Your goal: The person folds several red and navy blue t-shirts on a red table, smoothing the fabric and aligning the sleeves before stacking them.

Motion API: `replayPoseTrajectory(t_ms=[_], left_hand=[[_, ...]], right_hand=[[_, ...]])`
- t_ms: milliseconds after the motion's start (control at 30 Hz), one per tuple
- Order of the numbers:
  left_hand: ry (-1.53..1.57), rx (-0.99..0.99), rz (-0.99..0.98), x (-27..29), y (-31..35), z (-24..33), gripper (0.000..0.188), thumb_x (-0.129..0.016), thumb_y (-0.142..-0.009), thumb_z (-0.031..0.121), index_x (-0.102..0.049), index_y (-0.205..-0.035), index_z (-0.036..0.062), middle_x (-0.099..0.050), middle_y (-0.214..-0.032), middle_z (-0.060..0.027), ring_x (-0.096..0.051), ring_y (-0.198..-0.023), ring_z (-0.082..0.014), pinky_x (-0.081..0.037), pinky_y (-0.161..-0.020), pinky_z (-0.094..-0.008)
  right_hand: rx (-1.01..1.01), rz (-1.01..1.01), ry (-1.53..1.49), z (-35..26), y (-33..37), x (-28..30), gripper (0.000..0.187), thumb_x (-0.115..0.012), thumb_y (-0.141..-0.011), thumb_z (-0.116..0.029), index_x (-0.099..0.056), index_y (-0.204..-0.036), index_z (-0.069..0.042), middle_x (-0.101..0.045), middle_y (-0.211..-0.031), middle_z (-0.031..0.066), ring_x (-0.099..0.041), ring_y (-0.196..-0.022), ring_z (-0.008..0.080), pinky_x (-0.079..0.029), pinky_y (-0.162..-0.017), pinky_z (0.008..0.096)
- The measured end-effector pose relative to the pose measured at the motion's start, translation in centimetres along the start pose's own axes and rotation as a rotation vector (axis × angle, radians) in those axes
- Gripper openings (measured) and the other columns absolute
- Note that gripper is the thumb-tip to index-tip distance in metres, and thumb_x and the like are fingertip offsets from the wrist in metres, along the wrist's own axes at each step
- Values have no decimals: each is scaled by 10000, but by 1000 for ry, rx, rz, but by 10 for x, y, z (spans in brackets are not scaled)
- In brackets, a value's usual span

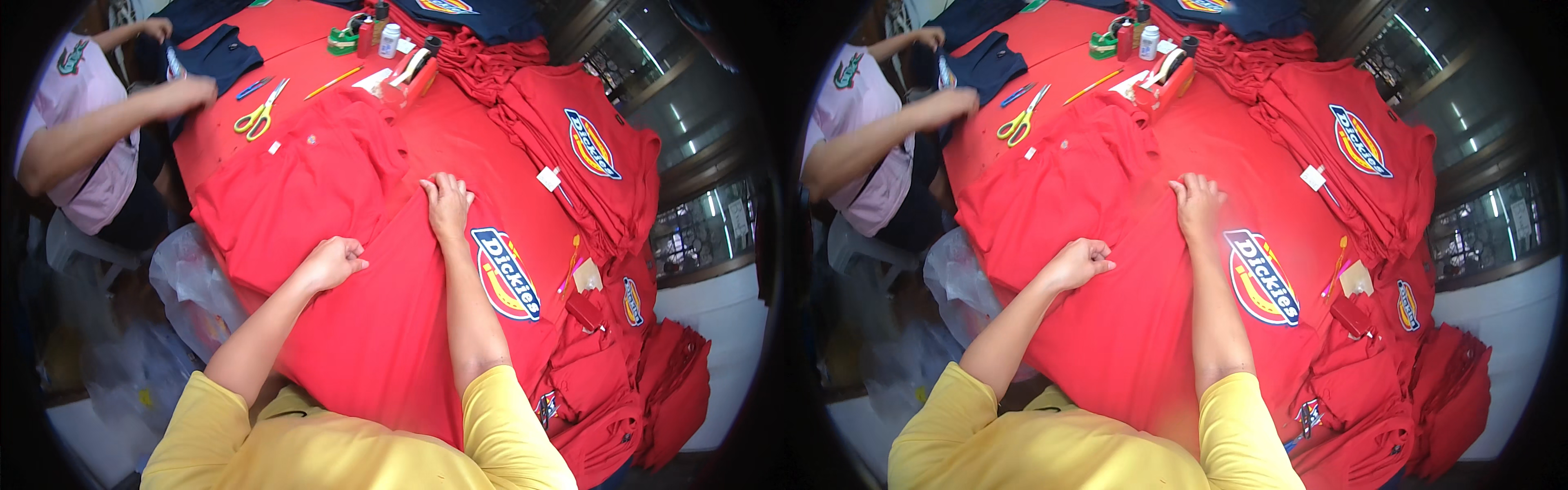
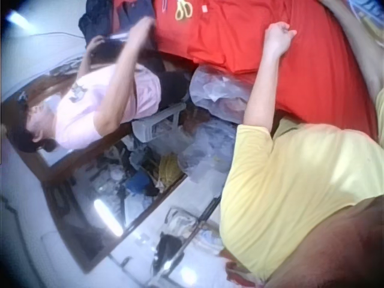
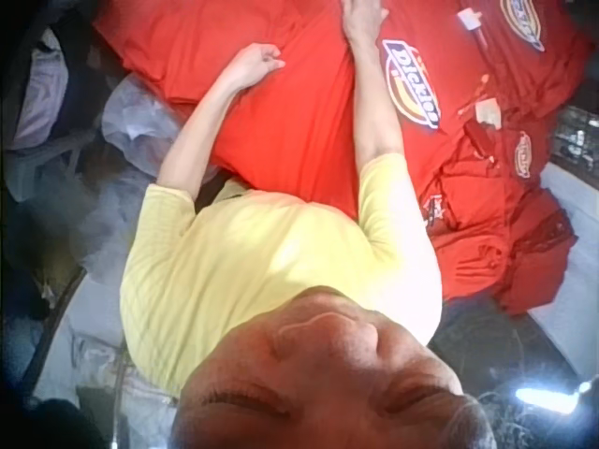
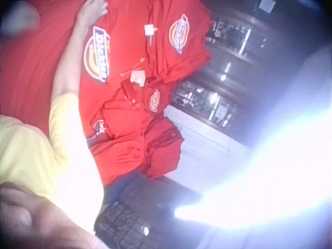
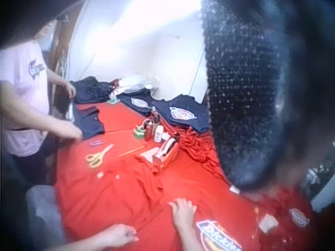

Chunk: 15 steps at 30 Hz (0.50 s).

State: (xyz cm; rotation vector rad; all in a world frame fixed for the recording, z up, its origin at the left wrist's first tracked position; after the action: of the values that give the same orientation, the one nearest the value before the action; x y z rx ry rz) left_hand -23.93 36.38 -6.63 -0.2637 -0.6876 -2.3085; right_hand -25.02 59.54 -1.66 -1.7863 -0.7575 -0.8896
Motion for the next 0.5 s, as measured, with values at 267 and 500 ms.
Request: replayPoseTrajectory(t_ms=[267, 500], left_hand=[[-72, -96, 95, 9, 35, -23, 260, -718, -837, 207, -627, -920, -22, -669, -782, -132, -656, -782, -235, -498, -739, -373], [-79, 3, -43, 11, 68, -46, 280, -739, -806, 195, -633, -963, -12, -681, -858, -144, -656, -789, -242, -497, -712, -360]], right_hand=[[-27, -10, 160, -5, 4, -5, 244, -519, -960, -334, -582, -992, -100, -609, -981, 81, -546, -925, 302, -374, -828, 478], [-44, -49, 61, -9, 6, -1, 254, -493, -978, -296, -573, -1014, -57, -606, -1013, 112, -534, -1001, 305, -328, -916, 478]])
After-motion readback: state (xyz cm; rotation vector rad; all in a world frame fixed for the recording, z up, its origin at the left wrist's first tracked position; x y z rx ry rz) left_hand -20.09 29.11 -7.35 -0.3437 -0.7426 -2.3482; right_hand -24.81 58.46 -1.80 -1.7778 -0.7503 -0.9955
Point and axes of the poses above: each hand's wrist, its own y-axis away from the middle knuckle, its own x-axis out of the back of the hand, z = x × y, the point moved 9 cm from there along -y, towards the middle knuckle
